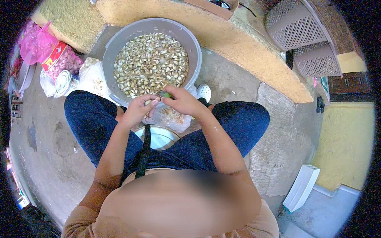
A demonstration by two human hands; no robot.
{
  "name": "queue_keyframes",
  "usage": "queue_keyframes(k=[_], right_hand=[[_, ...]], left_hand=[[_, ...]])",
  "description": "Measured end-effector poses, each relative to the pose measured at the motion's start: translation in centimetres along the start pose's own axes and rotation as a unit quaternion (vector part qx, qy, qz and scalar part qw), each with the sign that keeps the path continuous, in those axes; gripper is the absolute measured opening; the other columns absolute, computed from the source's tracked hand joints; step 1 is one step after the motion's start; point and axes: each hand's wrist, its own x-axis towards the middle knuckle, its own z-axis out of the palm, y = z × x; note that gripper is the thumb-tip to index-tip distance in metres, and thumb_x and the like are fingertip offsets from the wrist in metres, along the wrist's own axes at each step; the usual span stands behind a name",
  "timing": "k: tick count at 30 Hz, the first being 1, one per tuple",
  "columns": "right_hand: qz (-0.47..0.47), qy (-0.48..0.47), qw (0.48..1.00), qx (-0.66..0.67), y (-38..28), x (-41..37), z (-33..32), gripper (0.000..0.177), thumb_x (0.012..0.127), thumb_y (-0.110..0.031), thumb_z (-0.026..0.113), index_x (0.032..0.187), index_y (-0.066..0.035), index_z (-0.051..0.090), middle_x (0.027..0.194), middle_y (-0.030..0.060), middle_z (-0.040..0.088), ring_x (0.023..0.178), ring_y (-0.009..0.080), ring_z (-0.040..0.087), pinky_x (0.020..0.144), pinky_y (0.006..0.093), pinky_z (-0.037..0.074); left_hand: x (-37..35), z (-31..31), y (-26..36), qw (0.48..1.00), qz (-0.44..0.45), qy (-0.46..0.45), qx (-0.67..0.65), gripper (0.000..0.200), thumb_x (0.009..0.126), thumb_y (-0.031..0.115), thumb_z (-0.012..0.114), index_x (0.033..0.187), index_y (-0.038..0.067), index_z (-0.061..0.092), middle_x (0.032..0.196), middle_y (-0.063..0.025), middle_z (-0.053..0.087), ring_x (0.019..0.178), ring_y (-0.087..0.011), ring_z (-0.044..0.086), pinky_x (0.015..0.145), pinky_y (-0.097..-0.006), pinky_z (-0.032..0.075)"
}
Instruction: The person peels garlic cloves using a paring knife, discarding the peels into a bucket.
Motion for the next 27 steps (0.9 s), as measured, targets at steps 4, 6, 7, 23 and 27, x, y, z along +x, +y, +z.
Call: queue_keyframes(k=[4,6,7,23,27], right_hand=[[-0.01,-0.024,0.999,-0.02,-0.7,-0.1,-0.3,0.031,0.075,-0.026,0.057,0.093,-0.001,0.053,0.071,0.0159,0.056,0.064,0.0246,0.056,0.058,0.0334,0.042],[-0.016,-0.034,0.999,-0.035,-1.0,-0.2,-0.3,0.029,0.075,-0.028,0.057,0.089,-0.002,0.053,0.065,0.0158,0.054,0.06,0.0253,0.055,0.056,0.0338,0.042],[-0.024,-0.031,0.998,-0.041,-1.1,-0.2,-0.2,0.029,0.075,-0.028,0.057,0.087,-0.002,0.053,0.062,0.0157,0.053,0.057,0.0257,0.054,0.055,0.034,0.041],[-0.077,0.004,0.994,-0.083,-1.0,-0.1,0.2,0.023,0.074,-0.023,0.06,0.078,-0.001,0.055,0.053,0.0084,0.047,0.048,0.0133,0.045,0.047,0.0275,0.036],[-0.066,0.032,0.993,-0.088,-1.2,-0.2,0.4,0.024,0.073,-0.024,0.06,0.077,0.0,0.055,0.054,0.0122,0.05,0.047,0.0193,0.048,0.048,0.0296,0.038]], left_hand=[[0.1,-0.6,-0.2,0.997,0.065,0.014,0.027,0.024,0.082,0.02,0.055,0.099,0.003,0.058,0.061,-0.0001,0.051,0.049,-0.004,0.046,0.041,-0.0193,0.038],[-0.2,-0.8,0.4,0.997,0.064,0.013,0.042,0.021,0.081,0.016,0.057,0.097,0.002,0.058,0.063,0.0002,0.05,0.05,-0.005,0.045,0.043,-0.0194,0.037],[-0.3,-0.9,0.7,0.997,0.063,0.012,0.049,0.02,0.081,0.014,0.057,0.095,0.001,0.058,0.064,0.0003,0.05,0.05,-0.0055,0.045,0.044,-0.0195,0.037],[-0.8,-1.1,1.6,0.997,0.06,0.005,0.053,0.018,0.079,0.01,0.058,0.095,0.001,0.058,0.059,0.0002,0.051,0.047,-0.0051,0.046,0.04,-0.0191,0.037],[-0.6,-1.2,1.4,0.994,0.084,0.019,0.061,0.017,0.079,0.009,0.058,0.094,0.001,0.059,0.067,-0.0009,0.053,0.049,-0.0055,0.047,0.041,-0.019,0.039]])
